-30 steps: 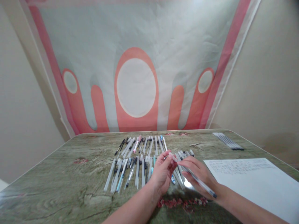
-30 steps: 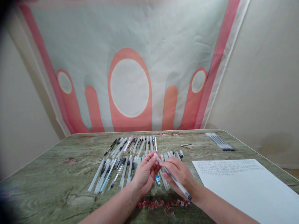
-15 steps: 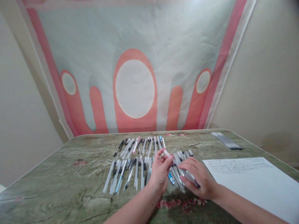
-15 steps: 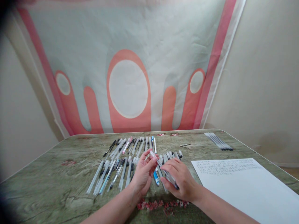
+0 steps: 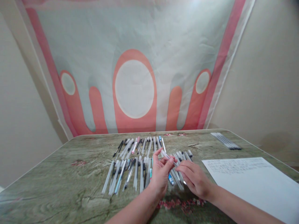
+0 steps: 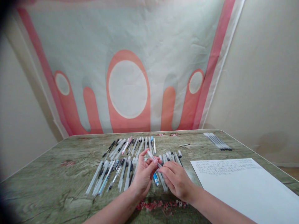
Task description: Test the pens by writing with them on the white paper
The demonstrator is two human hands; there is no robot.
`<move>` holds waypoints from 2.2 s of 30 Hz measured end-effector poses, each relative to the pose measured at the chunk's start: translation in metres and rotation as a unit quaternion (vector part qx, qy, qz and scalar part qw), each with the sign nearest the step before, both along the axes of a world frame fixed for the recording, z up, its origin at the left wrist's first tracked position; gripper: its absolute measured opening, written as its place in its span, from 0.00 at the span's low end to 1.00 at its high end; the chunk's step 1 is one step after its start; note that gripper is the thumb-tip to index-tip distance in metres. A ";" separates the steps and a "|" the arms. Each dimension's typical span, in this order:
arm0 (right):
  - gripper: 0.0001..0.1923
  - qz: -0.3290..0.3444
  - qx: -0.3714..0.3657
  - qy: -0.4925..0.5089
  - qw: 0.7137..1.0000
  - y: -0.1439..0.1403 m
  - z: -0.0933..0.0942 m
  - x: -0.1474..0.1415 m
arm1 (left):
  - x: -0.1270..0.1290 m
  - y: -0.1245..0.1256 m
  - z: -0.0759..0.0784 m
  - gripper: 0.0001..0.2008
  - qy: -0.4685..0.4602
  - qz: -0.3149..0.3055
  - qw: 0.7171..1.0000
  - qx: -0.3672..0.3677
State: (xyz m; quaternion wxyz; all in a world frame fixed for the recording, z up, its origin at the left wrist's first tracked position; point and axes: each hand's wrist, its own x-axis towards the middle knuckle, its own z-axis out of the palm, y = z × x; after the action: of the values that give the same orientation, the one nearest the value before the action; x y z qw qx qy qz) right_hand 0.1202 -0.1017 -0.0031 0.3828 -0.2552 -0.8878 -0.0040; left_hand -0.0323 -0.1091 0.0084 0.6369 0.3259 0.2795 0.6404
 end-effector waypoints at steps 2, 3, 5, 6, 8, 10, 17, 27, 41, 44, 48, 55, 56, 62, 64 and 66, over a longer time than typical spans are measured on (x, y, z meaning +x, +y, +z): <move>0.11 0.004 -0.004 0.002 1.000 0.000 -0.001 0.001 | 0.000 0.000 -0.001 0.29 0.001 -0.003 1.000 0.007; 0.12 0.006 -0.005 0.003 1.000 0.000 -0.002 0.001 | 0.000 0.000 -0.002 0.28 0.001 -0.004 1.000 0.010; 0.11 0.014 -0.006 0.004 1.000 0.001 -0.004 0.001 | -0.001 0.000 -0.003 0.27 0.001 -0.003 1.000 0.014; 0.11 0.018 -0.005 0.005 1.000 0.001 -0.004 0.001 | -0.001 0.000 -0.003 0.26 0.000 -0.003 1.000 0.016; 0.11 0.020 -0.004 0.008 1.000 0.001 -0.004 0.000 | -0.001 0.000 -0.002 0.26 0.001 -0.007 1.000 0.022; 0.10 0.016 -0.010 0.006 1.000 0.001 0.000 -0.002 | -0.001 0.002 0.001 0.26 0.005 -0.009 1.000 0.027; 0.12 -0.014 -0.086 -0.040 0.995 0.001 0.026 -0.003 | -0.005 0.014 0.000 0.30 0.030 0.059 0.998 0.002; 0.09 -0.147 -0.192 -0.046 0.969 0.019 0.033 0.015 | -0.005 0.022 -0.012 0.34 0.146 0.100 0.982 0.072; 0.14 -0.584 -0.195 -0.139 0.776 0.132 0.003 0.179 | -0.006 -0.005 -0.020 0.22 0.688 0.070 0.626 0.359; 0.13 -0.615 -0.200 -0.155 0.747 0.135 -0.011 0.187 | -0.004 -0.007 -0.015 0.21 0.702 0.064 0.606 0.369; 0.13 -0.626 -0.200 -0.172 0.734 0.136 -0.021 0.192 | -0.002 -0.011 -0.010 0.18 0.692 0.061 0.611 0.379; 0.12 -0.624 -0.197 -0.175 0.736 0.135 -0.025 0.195 | -0.001 -0.014 -0.008 0.20 0.689 0.040 0.615 0.381; 0.12 -0.624 -0.197 -0.171 0.736 0.135 -0.025 0.195 | -0.001 -0.014 -0.008 0.20 0.690 0.035 0.616 0.379; 0.13 -0.608 -0.203 -0.131 0.756 0.126 -0.016 0.188 | -0.001 -0.014 -0.007 0.18 0.689 0.031 0.619 0.375; 0.14 -0.581 -0.213 -0.117 0.777 0.123 -0.012 0.179 | 0.000 -0.014 -0.007 0.17 0.693 0.026 0.617 0.372; 0.14 -0.534 -0.231 -0.106 0.806 0.118 -0.008 0.164 | 0.000 -0.014 -0.008 0.16 0.696 0.020 0.616 0.369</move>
State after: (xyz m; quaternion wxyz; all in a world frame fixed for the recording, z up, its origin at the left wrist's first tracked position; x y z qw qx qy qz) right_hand 0.2838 0.0168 -0.0113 0.1529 -0.7679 -0.6213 -0.0292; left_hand -0.0326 -0.1234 0.0001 0.0647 0.8758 0.3858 0.2828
